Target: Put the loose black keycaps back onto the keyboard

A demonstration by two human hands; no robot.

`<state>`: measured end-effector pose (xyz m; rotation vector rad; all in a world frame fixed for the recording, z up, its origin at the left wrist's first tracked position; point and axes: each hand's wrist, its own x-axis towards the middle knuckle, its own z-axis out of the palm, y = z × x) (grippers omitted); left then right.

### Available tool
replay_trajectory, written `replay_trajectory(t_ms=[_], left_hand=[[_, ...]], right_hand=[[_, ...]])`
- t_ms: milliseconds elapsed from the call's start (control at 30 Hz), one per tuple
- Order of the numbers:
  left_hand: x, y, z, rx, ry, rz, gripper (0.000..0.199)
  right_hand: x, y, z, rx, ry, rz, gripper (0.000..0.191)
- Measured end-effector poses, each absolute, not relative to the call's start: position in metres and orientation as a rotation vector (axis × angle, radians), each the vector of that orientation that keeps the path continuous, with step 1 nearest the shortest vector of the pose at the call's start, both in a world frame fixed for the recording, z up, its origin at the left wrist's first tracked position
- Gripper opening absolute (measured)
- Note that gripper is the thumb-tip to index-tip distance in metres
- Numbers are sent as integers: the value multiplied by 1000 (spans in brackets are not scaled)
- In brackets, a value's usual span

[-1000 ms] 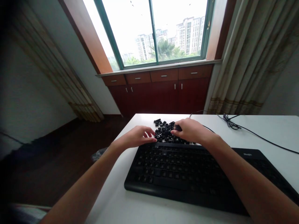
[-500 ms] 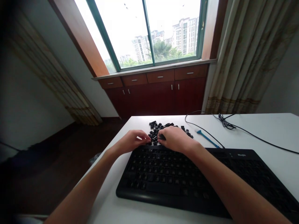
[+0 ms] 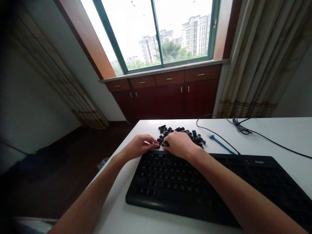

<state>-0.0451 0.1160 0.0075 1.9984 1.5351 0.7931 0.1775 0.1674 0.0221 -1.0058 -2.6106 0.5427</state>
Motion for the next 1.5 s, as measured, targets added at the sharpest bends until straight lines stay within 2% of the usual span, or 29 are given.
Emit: replay_trajectory(t_ms=[167, 333, 467, 667, 900, 1033, 1267, 1500], left_hand=[[-49, 116, 4, 2008, 1555, 815, 27], [-46, 116, -1, 1995, 1520, 850, 24], [-44, 118, -7, 1983, 1510, 881, 22], [-41, 119, -11, 1979, 1551, 916, 28], [-40, 117, -9, 1993, 1578, 921, 25], [-39, 116, -7, 2003, 1585, 915, 21], [-38, 116, -6, 1990, 1601, 910, 26], [-33, 114, 0, 1942, 1612, 934, 29]], right_hand=[[188, 170, 32, -1016, -2363, 862, 17], [200, 176, 44, -992, -1986, 1487, 35], [203, 180, 47, -893, -1618, 1850, 25], [206, 182, 48, -812, -1242, 2136, 14], [208, 182, 49, -793, -1177, 2176, 20], [207, 182, 50, -819, -1265, 2064, 19], [206, 174, 58, -861, -1529, 1860, 39], [205, 167, 63, -836, -1696, 1682, 40]])
